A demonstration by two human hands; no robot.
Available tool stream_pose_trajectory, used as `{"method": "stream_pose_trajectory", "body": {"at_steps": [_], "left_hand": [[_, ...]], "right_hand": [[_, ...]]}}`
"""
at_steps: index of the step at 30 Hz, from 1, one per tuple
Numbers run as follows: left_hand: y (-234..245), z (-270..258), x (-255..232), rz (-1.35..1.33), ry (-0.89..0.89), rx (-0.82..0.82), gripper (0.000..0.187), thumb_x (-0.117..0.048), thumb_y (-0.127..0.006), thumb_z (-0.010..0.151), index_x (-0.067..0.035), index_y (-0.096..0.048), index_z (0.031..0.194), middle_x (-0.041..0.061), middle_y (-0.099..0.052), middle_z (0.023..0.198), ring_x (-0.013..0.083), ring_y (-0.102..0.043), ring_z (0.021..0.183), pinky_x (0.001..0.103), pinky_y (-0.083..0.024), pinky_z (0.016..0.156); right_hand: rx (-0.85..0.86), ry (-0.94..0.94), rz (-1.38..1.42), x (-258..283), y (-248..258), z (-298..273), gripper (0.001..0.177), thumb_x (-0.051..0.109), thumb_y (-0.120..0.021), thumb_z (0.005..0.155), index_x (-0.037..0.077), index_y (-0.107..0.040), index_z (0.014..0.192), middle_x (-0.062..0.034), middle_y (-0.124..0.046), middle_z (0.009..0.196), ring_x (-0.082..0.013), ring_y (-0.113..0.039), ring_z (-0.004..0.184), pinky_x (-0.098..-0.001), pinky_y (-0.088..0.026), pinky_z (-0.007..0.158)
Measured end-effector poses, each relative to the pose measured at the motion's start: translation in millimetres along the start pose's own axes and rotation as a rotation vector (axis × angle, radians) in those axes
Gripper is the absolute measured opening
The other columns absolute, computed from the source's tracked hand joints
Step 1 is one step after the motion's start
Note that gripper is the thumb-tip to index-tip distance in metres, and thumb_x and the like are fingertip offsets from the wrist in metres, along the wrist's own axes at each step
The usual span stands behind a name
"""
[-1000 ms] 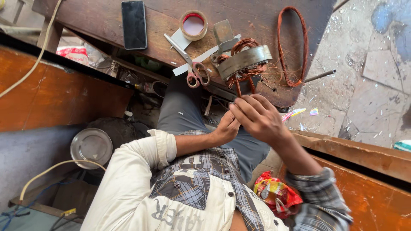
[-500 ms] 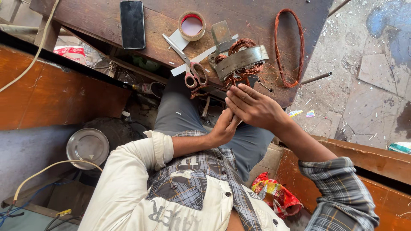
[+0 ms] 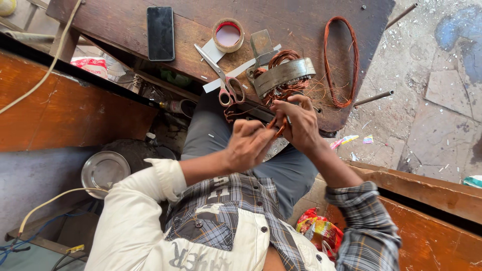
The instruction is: The person winds copper wire around a motor stator, repeatedly cutting white tape with scissors and inserting it into the stator slots to separate windings. The person also uses a metal rod to adjust the wire placement.
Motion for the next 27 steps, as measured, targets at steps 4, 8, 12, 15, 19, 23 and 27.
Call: {"method": "stream_pose_trajectory", "body": {"at_steps": [4,8,12,15,19,23,27], "left_hand": [[18.1,38.0,4.0,0.259,-0.199,0.127,0.045,-0.014,-0.071,0.089,0.002,-0.065,0.130,0.010,-0.073,0.110,0.0156,-0.063,0.083,0.030,-0.048,0.071],[11.2,71.3,3.6,0.378,-0.211,0.283,0.041,-0.016,-0.067,0.090,0.003,-0.064,0.127,0.007,-0.071,0.100,0.0124,-0.066,0.070,0.027,-0.049,0.059],[5.1,84.7,3.8,0.351,-0.222,0.382,0.041,-0.016,-0.068,0.089,0.001,-0.064,0.126,0.005,-0.070,0.095,0.0140,-0.069,0.070,0.029,-0.051,0.059],[5.2,84.3,6.6,0.284,-0.204,0.402,0.043,-0.016,-0.069,0.088,-0.002,-0.064,0.128,0.006,-0.070,0.094,0.0154,-0.069,0.069,0.030,-0.052,0.059],[5.6,79.9,11.8,0.257,-0.182,0.418,0.046,-0.017,-0.070,0.088,-0.005,-0.063,0.131,0.007,-0.070,0.093,0.0168,-0.070,0.069,0.031,-0.054,0.059],[3.2,74.5,17.4,0.196,-0.175,0.401,0.044,-0.018,-0.070,0.091,-0.006,-0.063,0.133,0.008,-0.072,0.097,0.0172,-0.070,0.067,0.031,-0.055,0.059],[11.5,52.3,25.4,0.073,-0.185,0.277,0.049,-0.030,-0.071,0.098,0.002,-0.060,0.134,0.014,-0.072,0.111,0.0208,-0.071,0.075,0.033,-0.054,0.064]], "right_hand": [[-0.301,-0.237,0.362,-22.3,-15.4,-35.8,0.035,0.005,-0.052,0.110,0.003,-0.033,0.140,-0.0166,-0.070,0.121,-0.0258,-0.074,0.105,-0.0357,-0.059,0.097],[-0.508,-0.295,0.371,-25.8,-24.2,-53.1,0.041,0.015,-0.060,0.109,0.009,-0.028,0.135,-0.0167,-0.063,0.122,-0.0247,-0.065,0.114,-0.0423,-0.052,0.100],[-0.600,-0.221,0.159,-7.8,-19.7,-49.0,0.059,0.020,-0.079,0.096,0.014,-0.028,0.126,-0.0165,-0.057,0.128,-0.0282,-0.055,0.124,-0.0514,-0.044,0.112],[-0.551,-0.194,0.027,4.3,-12.9,-44.4,0.051,0.012,-0.082,0.090,0.011,-0.040,0.120,-0.0180,-0.053,0.130,-0.0359,-0.055,0.123,-0.0538,-0.047,0.109],[-0.493,-0.112,-0.097,14.4,-7.1,-36.7,0.045,0.010,-0.085,0.089,0.006,-0.049,0.116,-0.0186,-0.050,0.128,-0.0384,-0.055,0.118,-0.0502,-0.050,0.100],[-0.507,-0.124,-0.049,8.8,-5.0,-37.3,0.044,0.009,-0.085,0.091,0.007,-0.049,0.117,-0.0145,-0.052,0.121,-0.0322,-0.061,0.109,-0.0455,-0.054,0.092],[-0.562,-0.185,0.071,2.3,-5.3,-44.8,0.044,0.012,-0.082,0.093,0.008,-0.046,0.119,-0.0125,-0.052,0.121,-0.0278,-0.067,0.109,-0.0416,-0.061,0.092]]}}
Point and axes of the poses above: each hand's wrist, its own z-axis towards the middle knuckle, its own y-axis out of the back of the hand, x = y × z, the point moved 9 cm from there along z, towards the middle knuckle
